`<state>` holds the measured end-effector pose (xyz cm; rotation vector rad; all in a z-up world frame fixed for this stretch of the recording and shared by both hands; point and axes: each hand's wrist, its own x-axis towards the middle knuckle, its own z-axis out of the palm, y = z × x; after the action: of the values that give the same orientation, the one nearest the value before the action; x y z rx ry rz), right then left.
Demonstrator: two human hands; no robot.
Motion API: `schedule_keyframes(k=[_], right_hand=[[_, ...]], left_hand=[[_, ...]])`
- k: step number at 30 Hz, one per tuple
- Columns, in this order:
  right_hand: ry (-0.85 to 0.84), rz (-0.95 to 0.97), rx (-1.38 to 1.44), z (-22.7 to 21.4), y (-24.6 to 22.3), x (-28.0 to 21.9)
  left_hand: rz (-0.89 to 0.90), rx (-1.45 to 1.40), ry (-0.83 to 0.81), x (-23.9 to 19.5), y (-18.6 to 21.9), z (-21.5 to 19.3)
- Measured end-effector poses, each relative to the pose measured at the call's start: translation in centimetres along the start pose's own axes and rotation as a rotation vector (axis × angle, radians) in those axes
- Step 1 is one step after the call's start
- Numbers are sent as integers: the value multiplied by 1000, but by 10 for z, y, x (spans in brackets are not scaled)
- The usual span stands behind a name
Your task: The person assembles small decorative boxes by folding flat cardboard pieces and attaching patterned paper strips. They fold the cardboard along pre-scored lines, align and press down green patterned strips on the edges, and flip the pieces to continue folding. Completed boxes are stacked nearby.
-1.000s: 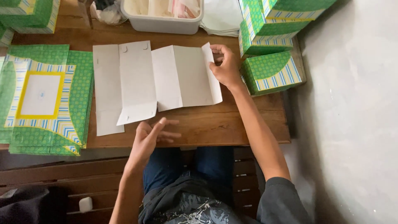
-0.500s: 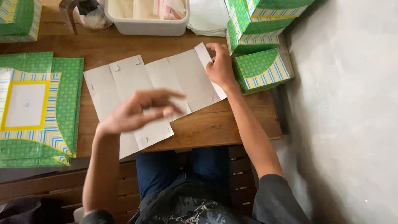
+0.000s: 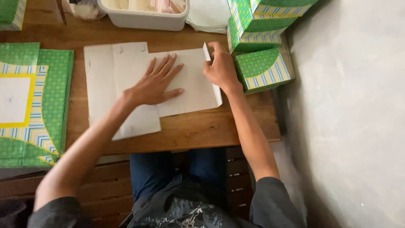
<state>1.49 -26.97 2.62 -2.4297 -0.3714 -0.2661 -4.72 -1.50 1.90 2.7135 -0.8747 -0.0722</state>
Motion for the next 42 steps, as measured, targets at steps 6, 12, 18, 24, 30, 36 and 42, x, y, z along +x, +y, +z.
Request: schedule_keyframes(k=[6,12,18,24,30,36,42], right_hand=[[-61,51,157,1,7,3],[-167,-93,135,-4,-6,-2],[-221,-91,84,-7,-18,-2],[-27,-188,-25,28,23,7],[-16,-195,-326,39,7,-7],[-378,7,-321,22,-46,-43],[-384,40,-241,3,-63,-83]], left_hand=[[34,-88,-10,11,-16,-32],[-69,68,28,31,-12,-22],[-70,24,108,33,31,-31],[-2,97,117,34,15,15],[-74,64,68,28,12,4],[-67,12,42,25,16,-4],[-43,11,-5,25,9,-4]])
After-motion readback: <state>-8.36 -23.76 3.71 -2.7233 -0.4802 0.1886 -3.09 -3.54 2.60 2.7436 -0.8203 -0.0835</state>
